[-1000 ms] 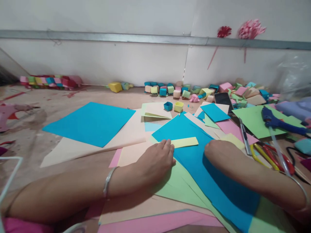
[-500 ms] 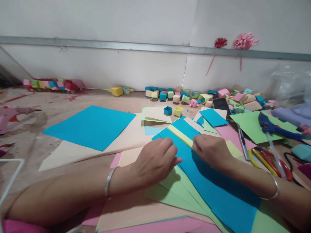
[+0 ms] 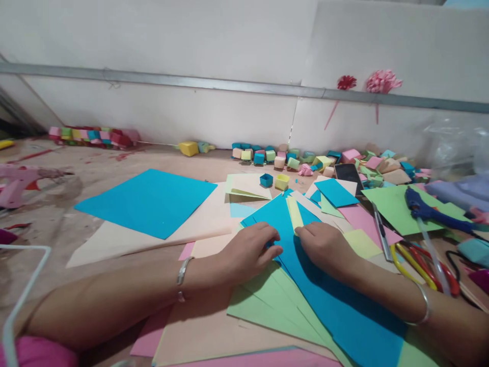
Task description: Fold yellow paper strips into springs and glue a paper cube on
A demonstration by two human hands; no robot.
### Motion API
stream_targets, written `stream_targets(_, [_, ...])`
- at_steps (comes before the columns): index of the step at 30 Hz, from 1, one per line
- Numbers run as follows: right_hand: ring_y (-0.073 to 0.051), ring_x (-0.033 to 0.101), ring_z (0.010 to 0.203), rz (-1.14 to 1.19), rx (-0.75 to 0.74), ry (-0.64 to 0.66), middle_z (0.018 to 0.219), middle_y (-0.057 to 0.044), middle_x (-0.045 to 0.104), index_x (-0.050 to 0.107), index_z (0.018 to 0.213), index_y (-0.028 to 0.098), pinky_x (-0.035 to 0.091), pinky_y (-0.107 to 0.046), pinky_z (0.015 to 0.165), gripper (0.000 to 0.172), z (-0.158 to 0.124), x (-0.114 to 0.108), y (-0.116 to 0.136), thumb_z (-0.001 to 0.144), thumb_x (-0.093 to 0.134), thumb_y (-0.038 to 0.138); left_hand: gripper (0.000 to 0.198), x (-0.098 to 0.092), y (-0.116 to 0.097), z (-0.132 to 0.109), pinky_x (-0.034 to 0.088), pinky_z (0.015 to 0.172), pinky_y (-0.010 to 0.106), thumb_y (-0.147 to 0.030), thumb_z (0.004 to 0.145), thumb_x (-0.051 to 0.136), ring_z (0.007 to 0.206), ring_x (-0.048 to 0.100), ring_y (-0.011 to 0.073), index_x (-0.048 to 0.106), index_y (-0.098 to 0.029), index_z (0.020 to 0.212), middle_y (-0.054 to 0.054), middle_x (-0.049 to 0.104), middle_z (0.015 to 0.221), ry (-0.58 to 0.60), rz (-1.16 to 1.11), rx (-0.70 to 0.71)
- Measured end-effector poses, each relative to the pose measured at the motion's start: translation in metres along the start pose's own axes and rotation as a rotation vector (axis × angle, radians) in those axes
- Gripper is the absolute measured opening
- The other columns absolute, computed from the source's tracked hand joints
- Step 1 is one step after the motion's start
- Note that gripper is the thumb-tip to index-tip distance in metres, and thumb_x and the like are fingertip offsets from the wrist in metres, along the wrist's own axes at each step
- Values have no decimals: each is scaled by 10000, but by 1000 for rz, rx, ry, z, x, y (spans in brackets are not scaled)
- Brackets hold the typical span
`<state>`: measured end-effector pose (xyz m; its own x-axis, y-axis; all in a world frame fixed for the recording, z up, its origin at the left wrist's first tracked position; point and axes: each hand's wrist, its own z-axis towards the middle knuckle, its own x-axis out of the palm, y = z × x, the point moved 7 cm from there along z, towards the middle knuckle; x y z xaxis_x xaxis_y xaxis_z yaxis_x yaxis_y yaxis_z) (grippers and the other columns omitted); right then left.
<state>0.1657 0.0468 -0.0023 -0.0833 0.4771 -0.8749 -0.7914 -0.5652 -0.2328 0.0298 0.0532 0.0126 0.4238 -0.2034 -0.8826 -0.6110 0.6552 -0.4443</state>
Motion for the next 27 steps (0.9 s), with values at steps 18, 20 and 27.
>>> stream_targets(18, [-211,655,878,602,-90,-157,864,-98,722,656,898,158,518,-368,784,290,-1,-25,15,887,387,50,396,10,10,3,361,1061,509,-137,869,496,1360,367,291,567,-251,1242,67,470,1439,11,257,181])
stream_targets(20, [-220,648,914,559,-25,-148,920,-110,720,661,941,153,517,-381,805,254,-1,-21,10,908,417,91,440,12,18,6,358,1063,527,-107,877,455,1392,321,300,540,-259,1280,51,441,1468,17,294,173])
stream_targets(27, [-214,628,949,541,-126,-45,970,-110,706,680,968,158,497,-377,827,237,3,-18,23,917,452,122,549,10,23,12,361,1097,441,-20,777,420,1251,501,213,506,-188,1293,76,558,1345,-24,217,299])
